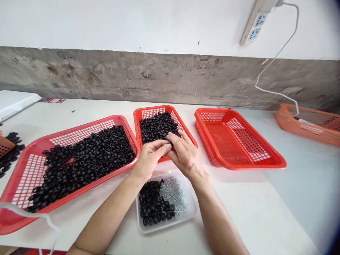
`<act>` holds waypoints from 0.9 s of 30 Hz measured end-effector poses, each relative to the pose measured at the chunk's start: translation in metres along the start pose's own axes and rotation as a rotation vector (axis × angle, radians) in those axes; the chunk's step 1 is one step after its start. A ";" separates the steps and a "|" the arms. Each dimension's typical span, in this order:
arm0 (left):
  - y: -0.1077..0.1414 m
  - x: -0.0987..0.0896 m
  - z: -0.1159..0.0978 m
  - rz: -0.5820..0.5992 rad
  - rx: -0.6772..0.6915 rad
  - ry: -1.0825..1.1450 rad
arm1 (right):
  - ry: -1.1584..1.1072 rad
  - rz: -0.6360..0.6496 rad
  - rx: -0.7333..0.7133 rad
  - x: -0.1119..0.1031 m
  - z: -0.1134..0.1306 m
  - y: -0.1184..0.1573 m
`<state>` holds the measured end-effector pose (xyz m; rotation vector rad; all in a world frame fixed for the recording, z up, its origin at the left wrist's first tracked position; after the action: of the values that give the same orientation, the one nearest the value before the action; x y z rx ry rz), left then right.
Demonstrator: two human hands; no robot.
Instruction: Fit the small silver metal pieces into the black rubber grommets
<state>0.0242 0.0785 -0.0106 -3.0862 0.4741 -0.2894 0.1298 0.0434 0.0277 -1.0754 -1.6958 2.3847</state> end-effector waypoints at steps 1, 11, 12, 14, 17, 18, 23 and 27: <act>0.000 0.000 0.001 -0.006 0.001 -0.006 | -0.012 -0.008 -0.009 0.001 0.000 0.001; 0.000 0.000 0.003 0.018 -0.053 0.018 | -0.131 -0.041 0.045 0.001 -0.010 0.003; 0.000 0.000 0.006 0.037 -0.098 0.055 | -0.150 -0.040 0.058 0.000 -0.010 0.002; 0.001 0.001 0.013 0.084 -0.194 0.152 | -0.186 -0.024 0.068 -0.003 -0.009 0.000; 0.001 -0.001 0.020 0.122 -0.298 0.289 | -0.219 0.017 0.045 -0.005 -0.005 -0.003; 0.001 -0.002 0.021 0.119 -0.316 0.319 | -0.220 0.027 0.036 -0.005 -0.004 -0.003; 0.000 -0.004 0.014 0.074 -0.276 0.274 | -0.122 0.042 0.015 -0.004 -0.002 -0.002; 0.001 -0.002 0.000 0.067 -0.177 0.143 | -0.057 0.038 0.015 -0.003 -0.002 -0.001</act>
<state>0.0220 0.0779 -0.0109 -3.2259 0.6387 -0.4950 0.1326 0.0439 0.0304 -1.0579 -1.6868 2.4700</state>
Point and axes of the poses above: each hand's wrist, its own y-axis away from the middle knuckle, its own x-axis out of the palm, z = x × y, the point moved 7 cm from there along -y, towards the middle knuckle, and after that the axes turned 12 degrees about -y, right-handed, at the moved point
